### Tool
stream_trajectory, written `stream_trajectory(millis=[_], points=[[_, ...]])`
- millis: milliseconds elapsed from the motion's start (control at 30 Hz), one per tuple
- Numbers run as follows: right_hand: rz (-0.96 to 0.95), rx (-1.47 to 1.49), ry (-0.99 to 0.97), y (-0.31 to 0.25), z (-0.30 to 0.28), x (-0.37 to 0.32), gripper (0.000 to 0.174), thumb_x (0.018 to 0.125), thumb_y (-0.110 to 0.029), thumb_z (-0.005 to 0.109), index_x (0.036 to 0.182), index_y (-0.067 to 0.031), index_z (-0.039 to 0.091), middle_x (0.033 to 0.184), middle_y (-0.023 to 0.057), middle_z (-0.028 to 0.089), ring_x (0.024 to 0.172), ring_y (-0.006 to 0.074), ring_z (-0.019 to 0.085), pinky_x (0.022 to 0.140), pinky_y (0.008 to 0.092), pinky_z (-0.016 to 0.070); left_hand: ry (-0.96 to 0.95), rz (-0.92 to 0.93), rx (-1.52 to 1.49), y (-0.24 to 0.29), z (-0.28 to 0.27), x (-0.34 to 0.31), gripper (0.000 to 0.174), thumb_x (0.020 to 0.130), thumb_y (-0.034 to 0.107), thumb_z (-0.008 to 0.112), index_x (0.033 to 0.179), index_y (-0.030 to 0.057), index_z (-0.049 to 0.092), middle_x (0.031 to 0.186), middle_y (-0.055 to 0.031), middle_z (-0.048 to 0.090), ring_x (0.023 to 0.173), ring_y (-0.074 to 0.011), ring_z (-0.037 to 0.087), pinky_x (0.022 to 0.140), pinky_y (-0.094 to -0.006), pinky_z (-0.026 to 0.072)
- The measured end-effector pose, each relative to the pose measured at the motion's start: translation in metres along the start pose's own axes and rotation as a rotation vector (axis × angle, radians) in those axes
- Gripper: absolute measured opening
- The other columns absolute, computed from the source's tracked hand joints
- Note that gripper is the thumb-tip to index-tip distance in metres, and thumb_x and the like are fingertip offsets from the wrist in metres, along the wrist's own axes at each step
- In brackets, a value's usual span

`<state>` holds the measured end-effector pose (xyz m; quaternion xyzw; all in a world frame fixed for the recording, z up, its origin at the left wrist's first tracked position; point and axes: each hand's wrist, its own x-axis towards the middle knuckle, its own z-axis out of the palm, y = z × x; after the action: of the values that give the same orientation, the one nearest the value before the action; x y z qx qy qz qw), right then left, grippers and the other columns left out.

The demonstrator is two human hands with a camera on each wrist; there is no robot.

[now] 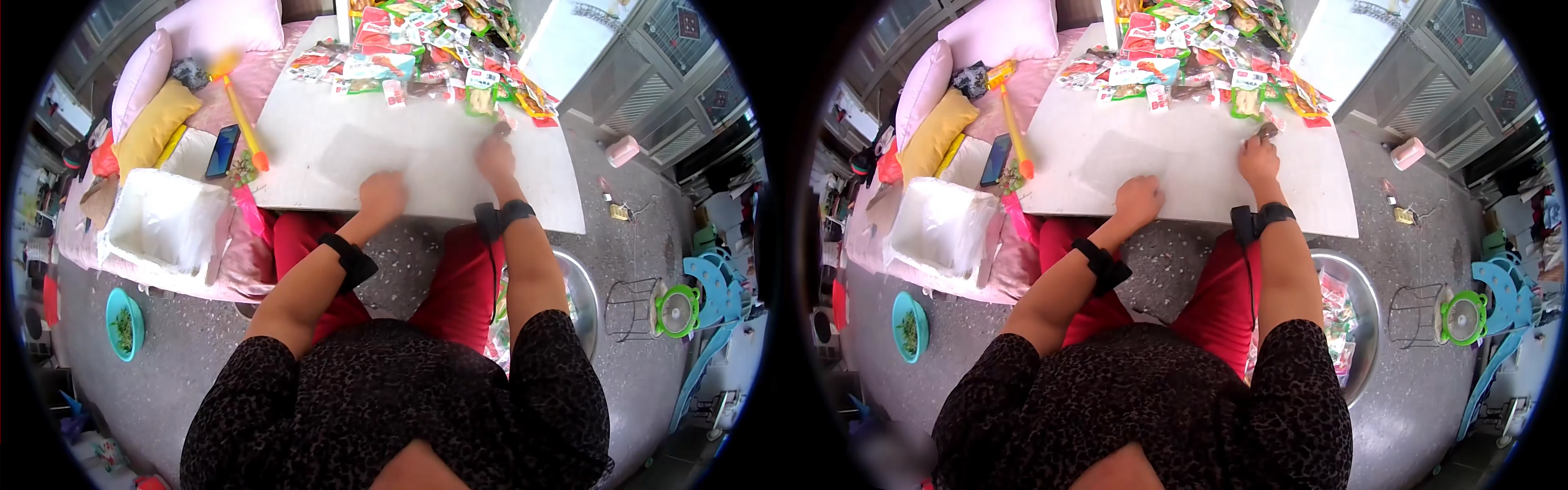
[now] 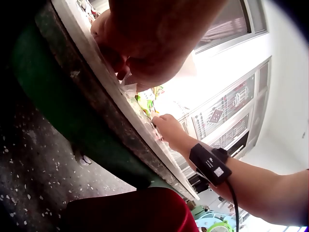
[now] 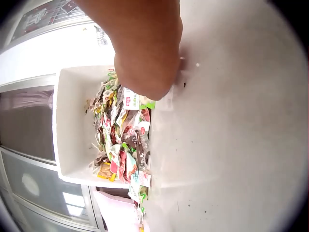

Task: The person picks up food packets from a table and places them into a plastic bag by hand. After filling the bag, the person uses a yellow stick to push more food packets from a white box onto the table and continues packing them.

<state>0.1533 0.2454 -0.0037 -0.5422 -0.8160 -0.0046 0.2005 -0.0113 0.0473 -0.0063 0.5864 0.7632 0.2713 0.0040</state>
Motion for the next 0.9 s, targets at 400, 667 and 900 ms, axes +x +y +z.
stream_trajectory(millis=[400, 667, 900], points=[[0.447, 1.636, -0.054, 0.008, -0.097, -0.088, 0.022, 0.082, -0.014, 0.033, 0.097, -0.0007, 0.041, 0.088, 0.0119, 0.049, 0.076, 0.0205, 0.055, 0.055, 0.0363, 0.0497, -0.181, -0.075, 0.041, 0.013, -0.005, 0.002, 0.019, 0.071, 0.019, 0.042, 0.076, 0.0044, 0.053, 0.072, -0.0140, 0.058, 0.069, -0.0307, 0.056, 0.062, -0.0421, 0.0420], [0.421, 1.529, -0.399, -0.012, -0.092, -0.124, 0.021, 0.082, -0.013, 0.033, 0.096, 0.0004, 0.042, 0.086, 0.0111, 0.050, 0.072, 0.0205, 0.054, 0.053, 0.0365, 0.0490, -0.092, -0.089, 0.005, 0.023, -0.006, 0.000, 0.014, 0.068, 0.013, 0.043, 0.071, 0.0030, 0.053, 0.065, -0.0151, 0.057, 0.064, -0.0313, 0.055, 0.059, -0.0415, 0.0416], [0.471, 1.559, -0.580, -0.005, -0.082, -0.106, 0.021, 0.082, -0.011, 0.034, 0.095, 0.0044, 0.041, 0.084, 0.0138, 0.050, 0.068, 0.0242, 0.055, 0.056, 0.0361, 0.0482, -0.115, -0.065, -0.044, 0.027, -0.009, -0.003, 0.018, 0.072, 0.018, 0.042, 0.074, 0.0034, 0.052, 0.070, -0.0153, 0.056, 0.067, -0.0324, 0.055, 0.061, -0.0433, 0.0416]])
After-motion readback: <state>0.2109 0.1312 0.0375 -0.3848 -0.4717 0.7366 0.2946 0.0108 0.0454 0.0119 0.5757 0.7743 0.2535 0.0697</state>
